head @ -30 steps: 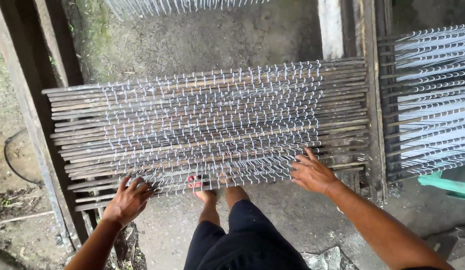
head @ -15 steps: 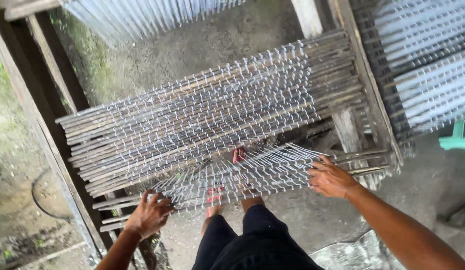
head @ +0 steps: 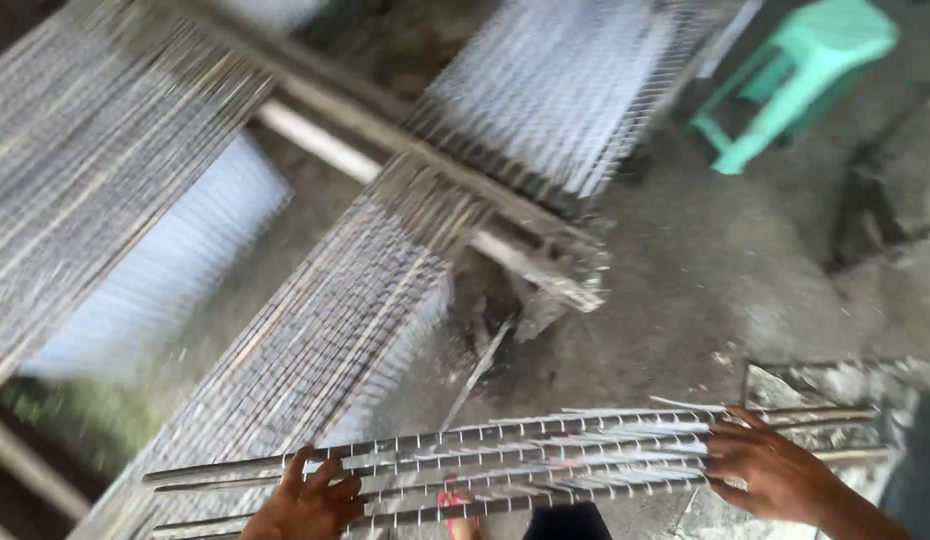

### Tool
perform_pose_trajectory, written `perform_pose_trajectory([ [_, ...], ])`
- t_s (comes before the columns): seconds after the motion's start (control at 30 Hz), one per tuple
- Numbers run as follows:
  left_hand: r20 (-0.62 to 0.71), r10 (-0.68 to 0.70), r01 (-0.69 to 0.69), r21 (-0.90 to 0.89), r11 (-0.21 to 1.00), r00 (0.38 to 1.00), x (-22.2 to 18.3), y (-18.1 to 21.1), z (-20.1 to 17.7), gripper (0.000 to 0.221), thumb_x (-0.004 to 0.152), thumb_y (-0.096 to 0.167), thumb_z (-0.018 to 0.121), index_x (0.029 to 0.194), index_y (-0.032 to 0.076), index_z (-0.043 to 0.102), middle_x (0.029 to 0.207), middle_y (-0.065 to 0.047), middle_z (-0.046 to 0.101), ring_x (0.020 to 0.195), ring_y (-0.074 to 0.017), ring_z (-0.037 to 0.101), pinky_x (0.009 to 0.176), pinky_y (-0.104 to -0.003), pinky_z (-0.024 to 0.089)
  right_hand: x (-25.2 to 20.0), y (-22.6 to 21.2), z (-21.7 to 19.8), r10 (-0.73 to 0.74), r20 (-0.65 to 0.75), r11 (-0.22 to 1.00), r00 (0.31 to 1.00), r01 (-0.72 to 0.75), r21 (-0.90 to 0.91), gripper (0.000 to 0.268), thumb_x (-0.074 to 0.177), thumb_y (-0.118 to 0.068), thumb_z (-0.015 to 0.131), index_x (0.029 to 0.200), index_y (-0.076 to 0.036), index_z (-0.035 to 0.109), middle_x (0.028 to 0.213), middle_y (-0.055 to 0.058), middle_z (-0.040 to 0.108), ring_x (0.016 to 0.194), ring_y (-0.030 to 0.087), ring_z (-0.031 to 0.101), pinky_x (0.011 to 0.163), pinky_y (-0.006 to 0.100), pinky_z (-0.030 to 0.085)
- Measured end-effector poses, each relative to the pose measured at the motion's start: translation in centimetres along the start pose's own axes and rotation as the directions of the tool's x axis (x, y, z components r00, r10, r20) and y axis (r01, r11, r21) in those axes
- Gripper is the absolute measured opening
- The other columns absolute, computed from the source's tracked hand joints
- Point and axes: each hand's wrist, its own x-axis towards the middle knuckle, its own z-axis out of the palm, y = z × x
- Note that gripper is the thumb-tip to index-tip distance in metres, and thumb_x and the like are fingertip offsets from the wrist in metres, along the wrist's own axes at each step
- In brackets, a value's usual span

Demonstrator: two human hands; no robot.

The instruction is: Dipping multiple racks of candle wicks into a trough of molten wax and hanging them on a wooden frame to dry.

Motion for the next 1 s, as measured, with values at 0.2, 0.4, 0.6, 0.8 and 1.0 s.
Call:
perform_pose_trajectory([
  [0.2,-0.107,0.383,-0.385,-0.004,0.923,0.918,17.7,-3.7,-15.6,0.025,0.073,0.013,0.068,0.086,0.03,0.054,0.102,0.01,0.053,0.119,-0.0206,0.047,0.113,-0.06,0.013,-20.1,0.1,3.3,0.408,0.357,0.894,0.84,-0.447,0.03,0.022,0.103,-0.056,0.06,0.105,-0.044,0.078,0.116,-0.022,0.069,0.127,0.005,0.055,0.119,0.054,0.023],
  [0.4,0.041,0.409,-0.352,-0.437,0.828,0.912,36.7,-0.9,-28.8,0.052,0.08,0.014,0.089,0.126,0.029,0.07,0.152,-0.001,0.057,0.15,-0.0389,0.022,0.114,-0.054,0.025,-41.5,-2.3,17.9,0.587,-0.622,0.706,0.518,-0.704,0.08,0.032,0.089,-0.057,0.053,0.084,-0.052,0.084,0.106,-0.026,0.08,0.118,0.004,0.068,0.12,0.042,0.042],
  [0.6,0.075,0.8,-0.792,-0.111,0.601,0.596,58.8,7.3,-36.4,0.026,0.071,0.013,0.072,0.094,0.025,0.072,0.099,0.009,0.066,0.117,-0.0226,0.054,0.118,-0.063,0.016,-51.8,-11.0,11.6,0.68,-0.533,0.539,0.503,-0.836,-0.102,0.03,0.07,-0.084,0.068,0.1,-0.079,0.074,0.117,-0.026,0.071,0.123,0.019,0.059,0.115,0.058,0.032],
  [0.8,0.103,0.919,-0.925,0.042,0.377,0.379,77.5,18.5,-40.6,0.022,0.072,0.023,0.07,0.093,0.029,0.073,0.097,0.012,0.067,0.112,-0.0207,0.054,0.115,-0.059,0.024,-48.5,-19.1,-3.9,0.938,-0.346,0.08,0.01,-0.979,0.189,0.017,0.069,-0.059,0.076,0.059,-0.048,0.086,0.079,-0.023,0.081,0.086,0.008,0.075,0.095,0.046,0.054],
  [1.0,-0.01,1.0,-0.992,0.124,0.02,0.019,91.3,31.7,-44.0,0.026,0.072,0.024,0.073,0.097,0.027,0.074,0.104,0.009,0.07,0.115,-0.0266,0.055,0.106,-0.056,0.031,-51.8,-22.5,-4.2,0.897,-0.321,-0.233,-0.303,-0.943,0.237,0.015,0.061,-0.059,0.077,0.06,-0.05,0.089,0.075,-0.028,0.08,0.095,0.008,0.074,0.101,0.045,0.048],
])
